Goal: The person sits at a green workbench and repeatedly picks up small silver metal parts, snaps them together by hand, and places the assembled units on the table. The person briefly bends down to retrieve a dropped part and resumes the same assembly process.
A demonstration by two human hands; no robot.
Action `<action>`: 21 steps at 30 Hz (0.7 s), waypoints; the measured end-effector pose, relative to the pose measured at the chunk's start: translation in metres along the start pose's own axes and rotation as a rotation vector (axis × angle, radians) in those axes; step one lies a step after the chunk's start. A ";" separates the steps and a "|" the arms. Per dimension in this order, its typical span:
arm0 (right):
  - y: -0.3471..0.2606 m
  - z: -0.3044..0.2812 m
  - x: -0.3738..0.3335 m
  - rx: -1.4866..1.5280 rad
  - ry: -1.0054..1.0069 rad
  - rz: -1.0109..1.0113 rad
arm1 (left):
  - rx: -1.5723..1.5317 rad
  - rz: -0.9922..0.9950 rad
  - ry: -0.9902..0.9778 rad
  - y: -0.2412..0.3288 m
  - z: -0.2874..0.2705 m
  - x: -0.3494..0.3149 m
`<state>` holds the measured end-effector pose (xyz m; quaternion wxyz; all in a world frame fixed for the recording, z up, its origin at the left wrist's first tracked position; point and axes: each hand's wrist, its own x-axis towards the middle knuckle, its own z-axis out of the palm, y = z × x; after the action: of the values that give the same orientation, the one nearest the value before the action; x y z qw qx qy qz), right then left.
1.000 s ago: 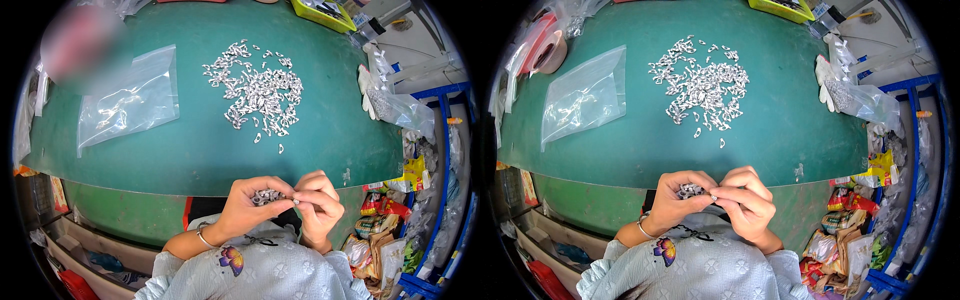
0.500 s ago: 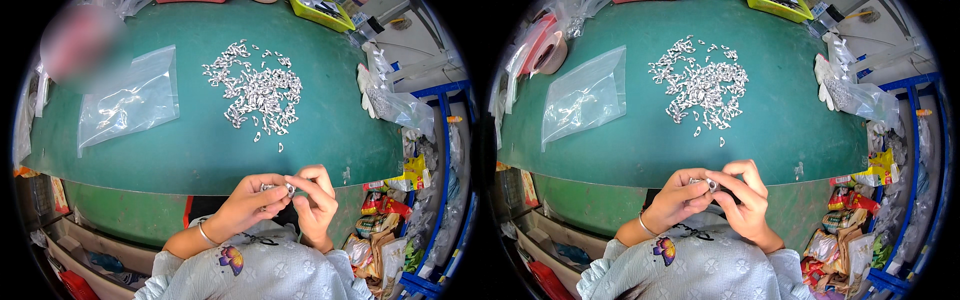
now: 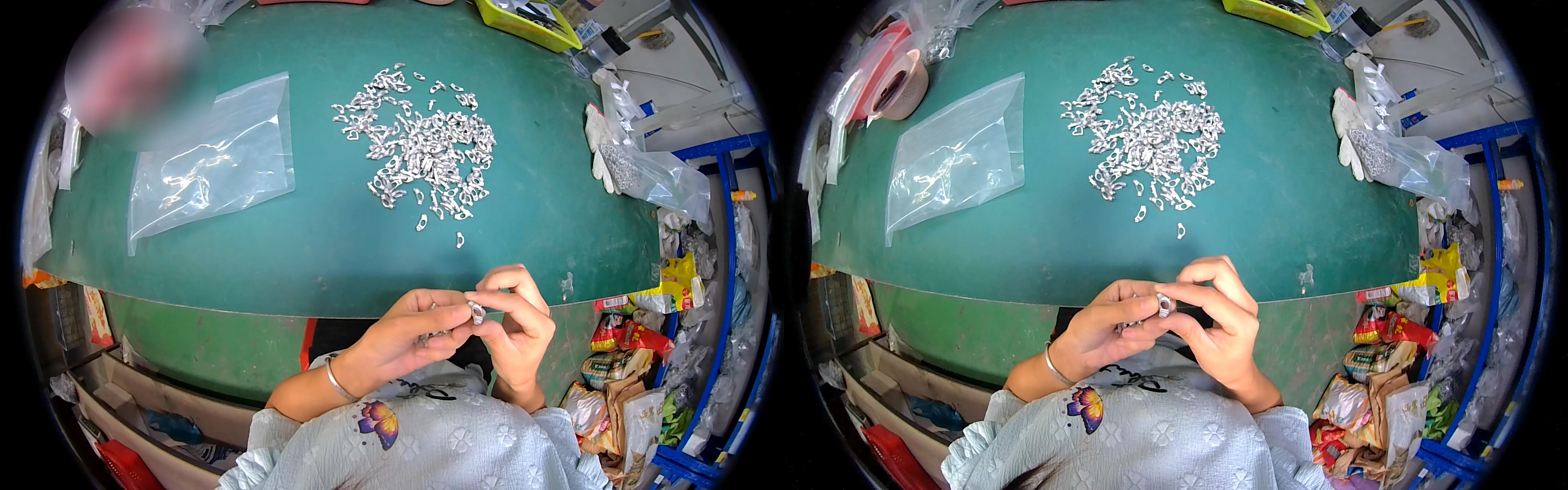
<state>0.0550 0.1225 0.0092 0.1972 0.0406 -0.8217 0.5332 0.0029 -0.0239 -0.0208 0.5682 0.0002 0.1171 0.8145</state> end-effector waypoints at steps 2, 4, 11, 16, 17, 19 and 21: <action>0.000 0.001 0.000 -0.017 0.009 -0.014 | 0.002 0.003 -0.006 0.000 0.001 0.000; 0.000 0.001 0.000 -0.044 0.014 -0.039 | -0.003 0.003 -0.009 0.000 0.001 0.000; 0.003 0.000 -0.001 -0.077 -0.012 -0.069 | 0.024 0.032 0.046 0.000 0.002 -0.003; 0.013 -0.006 -0.001 -0.079 -0.155 -0.021 | 0.189 0.068 0.125 0.001 -0.010 -0.002; 0.021 -0.009 -0.004 0.023 -0.137 0.051 | 0.269 0.116 0.187 -0.001 -0.010 -0.002; 0.035 -0.013 -0.003 0.012 0.007 0.146 | 0.432 0.202 0.305 -0.006 -0.007 0.000; 0.048 -0.013 0.003 -0.103 0.127 0.245 | 0.512 0.270 0.350 -0.007 -0.010 0.001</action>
<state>0.0425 0.1548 -0.0264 0.1841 -0.1040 -0.8327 0.5118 0.0078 -0.0225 -0.0316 0.4081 0.0184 0.4125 0.8143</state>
